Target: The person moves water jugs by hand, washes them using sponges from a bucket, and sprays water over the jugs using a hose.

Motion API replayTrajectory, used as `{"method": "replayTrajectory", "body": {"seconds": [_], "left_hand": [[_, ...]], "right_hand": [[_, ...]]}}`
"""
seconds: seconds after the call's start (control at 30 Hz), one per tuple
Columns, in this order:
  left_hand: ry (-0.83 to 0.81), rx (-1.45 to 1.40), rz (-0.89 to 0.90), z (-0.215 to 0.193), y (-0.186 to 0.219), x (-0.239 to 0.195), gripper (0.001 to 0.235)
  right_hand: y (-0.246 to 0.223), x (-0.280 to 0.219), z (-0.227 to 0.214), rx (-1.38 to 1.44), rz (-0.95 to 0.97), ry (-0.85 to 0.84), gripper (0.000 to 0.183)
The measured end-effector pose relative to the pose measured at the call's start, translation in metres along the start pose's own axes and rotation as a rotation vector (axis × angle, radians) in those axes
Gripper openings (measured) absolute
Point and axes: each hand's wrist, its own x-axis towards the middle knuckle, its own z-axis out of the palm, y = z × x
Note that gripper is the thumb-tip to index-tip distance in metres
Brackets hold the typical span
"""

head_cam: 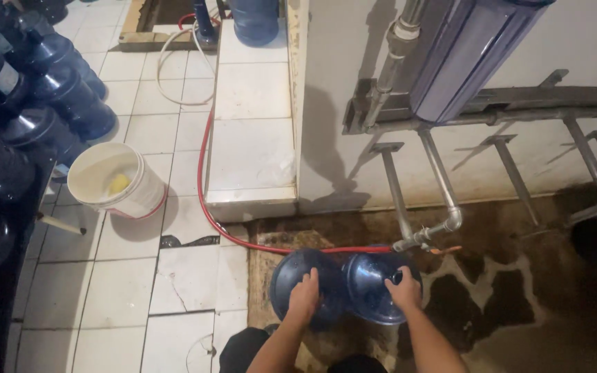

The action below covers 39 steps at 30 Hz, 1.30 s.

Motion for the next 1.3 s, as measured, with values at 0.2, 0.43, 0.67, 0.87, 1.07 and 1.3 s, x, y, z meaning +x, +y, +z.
{"method": "replayTrajectory", "body": {"seconds": [0.2, 0.43, 0.67, 0.87, 1.07, 1.3], "left_hand": [[0.003, -0.144, -0.003, -0.007, -0.033, -0.059, 0.088], [0.363, -0.386, 0.266, -0.143, -0.003, -0.139, 0.077], [0.695, -0.935, -0.064, -0.346, 0.079, -0.289, 0.056], [0.981, -1.086, 0.015, -0.464, 0.093, -0.398, 0.042], [1.093, -0.887, -0.13, -0.505, 0.054, -0.45, 0.036], [1.13, -0.694, 0.078, -0.557, -0.039, -0.472, 0.031]], "right_hand": [[0.0, -0.083, -0.029, 0.025, -0.016, -0.021, 0.059], [-0.039, -0.147, -0.14, 0.057, -0.237, 0.034, 0.059], [-0.133, -0.23, -0.262, 0.262, -0.255, 0.093, 0.057], [-0.262, -0.275, -0.324, 0.708, -0.912, 0.161, 0.037], [-0.36, -0.325, -0.284, 0.695, -0.86, 0.092, 0.032], [-0.454, -0.338, -0.273, 0.777, -0.964, -0.017, 0.031]]}}
